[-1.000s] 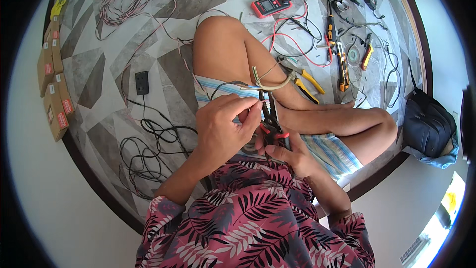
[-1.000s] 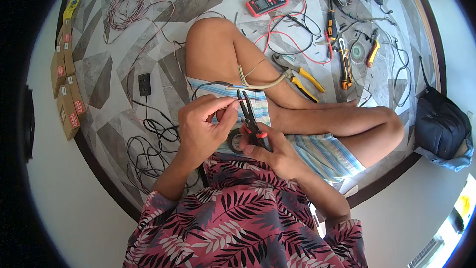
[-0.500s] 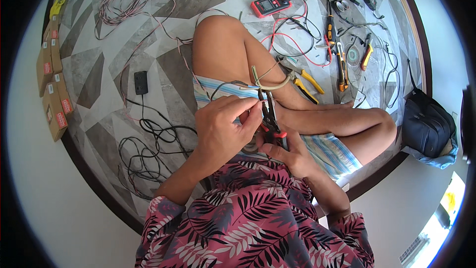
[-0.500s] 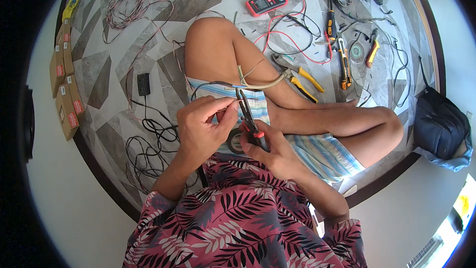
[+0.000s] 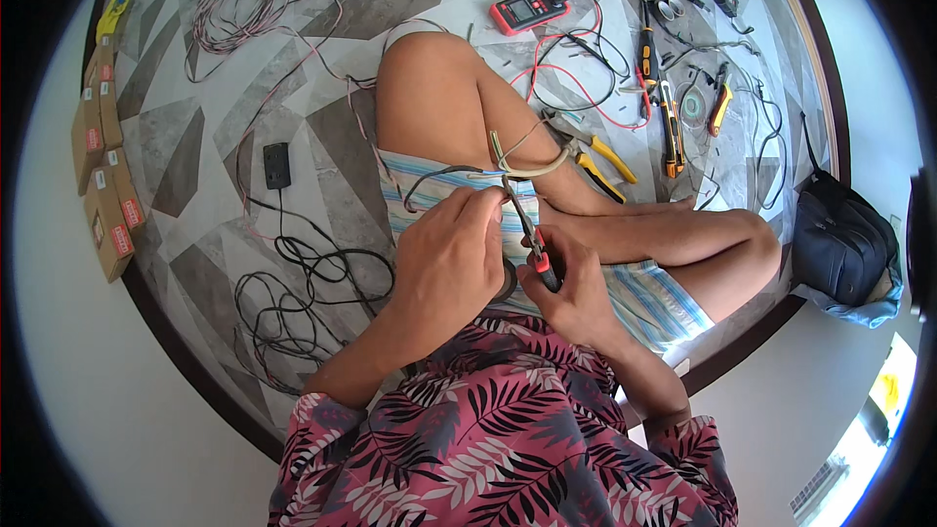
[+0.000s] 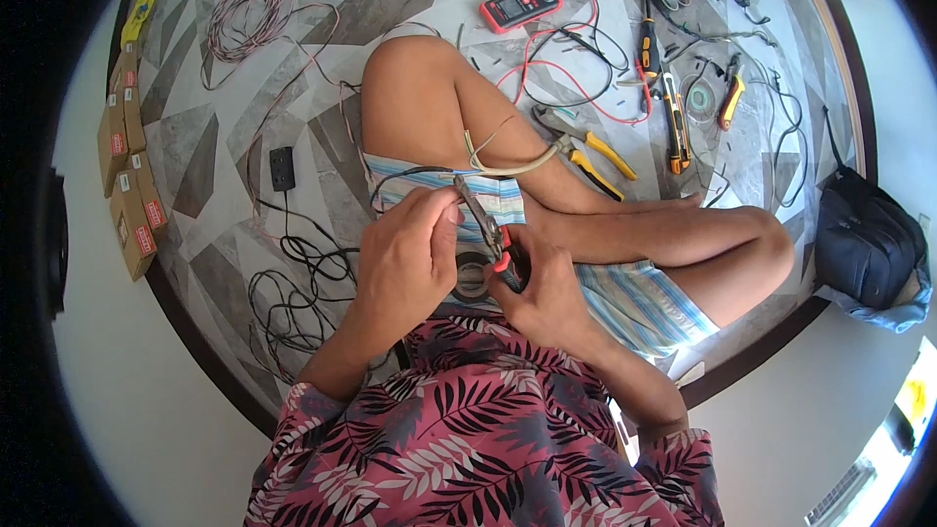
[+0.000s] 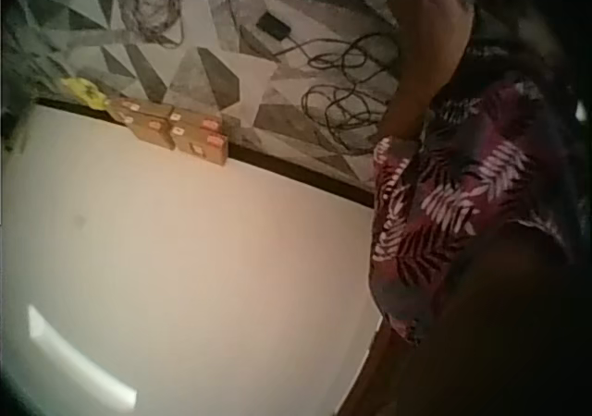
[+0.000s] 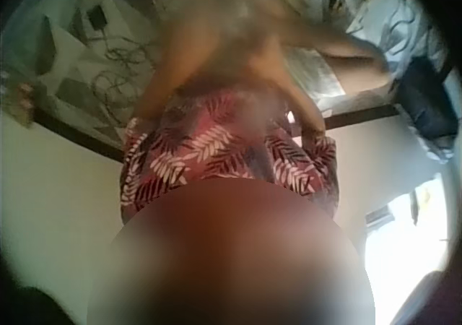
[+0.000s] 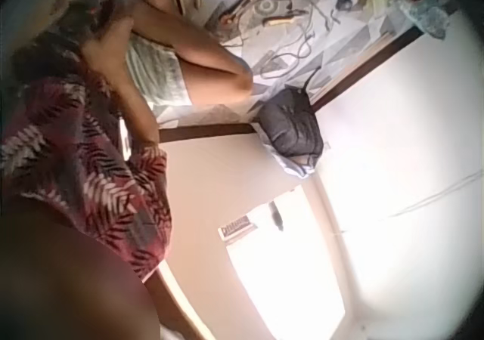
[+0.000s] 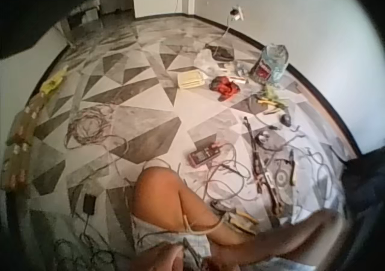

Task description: Repairing electrical wires by stripping and taping them while sitting on the floor.

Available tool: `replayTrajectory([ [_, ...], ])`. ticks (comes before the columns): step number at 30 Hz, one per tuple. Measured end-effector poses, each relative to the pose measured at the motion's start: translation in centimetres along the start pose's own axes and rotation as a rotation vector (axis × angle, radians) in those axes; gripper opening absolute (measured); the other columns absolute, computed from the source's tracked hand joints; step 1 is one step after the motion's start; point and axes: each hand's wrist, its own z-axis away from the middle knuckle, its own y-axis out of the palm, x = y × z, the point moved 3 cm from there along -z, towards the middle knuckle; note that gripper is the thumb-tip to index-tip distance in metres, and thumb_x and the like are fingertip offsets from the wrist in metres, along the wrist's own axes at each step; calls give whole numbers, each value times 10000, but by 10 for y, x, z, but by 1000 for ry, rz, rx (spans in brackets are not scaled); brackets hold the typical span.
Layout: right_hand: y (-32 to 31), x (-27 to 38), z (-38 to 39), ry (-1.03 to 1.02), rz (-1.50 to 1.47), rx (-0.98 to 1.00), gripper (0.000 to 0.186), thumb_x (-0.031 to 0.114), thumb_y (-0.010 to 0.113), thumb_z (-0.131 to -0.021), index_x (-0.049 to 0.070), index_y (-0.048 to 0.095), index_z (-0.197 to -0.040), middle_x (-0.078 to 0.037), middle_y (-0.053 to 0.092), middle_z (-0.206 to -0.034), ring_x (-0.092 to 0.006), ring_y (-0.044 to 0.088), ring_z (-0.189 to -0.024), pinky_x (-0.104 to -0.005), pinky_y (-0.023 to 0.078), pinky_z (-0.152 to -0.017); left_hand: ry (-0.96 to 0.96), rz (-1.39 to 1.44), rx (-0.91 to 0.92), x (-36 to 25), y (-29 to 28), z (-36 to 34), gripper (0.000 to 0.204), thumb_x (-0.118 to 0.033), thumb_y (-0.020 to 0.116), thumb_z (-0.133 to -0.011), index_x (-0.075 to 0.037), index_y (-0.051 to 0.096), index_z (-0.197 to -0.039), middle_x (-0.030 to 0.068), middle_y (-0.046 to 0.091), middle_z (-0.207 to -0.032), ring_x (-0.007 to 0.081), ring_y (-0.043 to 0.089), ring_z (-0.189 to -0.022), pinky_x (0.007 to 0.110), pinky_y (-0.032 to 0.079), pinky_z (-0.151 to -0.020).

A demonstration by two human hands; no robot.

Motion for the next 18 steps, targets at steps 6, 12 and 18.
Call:
replayTrajectory([
  [6,-9,-6,-2,-35,-55,28,328,91,700,-820,-54,608,-1100,-28,580,-796,-111,510,-727,-269,432,-678,90,97,140,5,-2,-11,384,-338,725,-878,-11,524,-868,124,587,-800,318,604,-716,430,469,-623],
  [12,-3,-4,3,18,-227,117,288,73,702,-833,-43,626,-1087,-13,586,-821,-96,503,-761,-266,428,-709,8,103,164,20,6,-8,662,-600,795,-733,-71,409,-633,52,425,-539,248,450,-461,378,357,-452],
  [18,8,-11,8,48,-282,13,239,75,687,-850,-38,632,-1053,-7,592,-842,-92,508,-778,-256,426,-730,73,86,60,26,13,-10,728,-610,837,-674,-82,346,-567,31,348,-481,193,350,-413,354,301,-409],
])
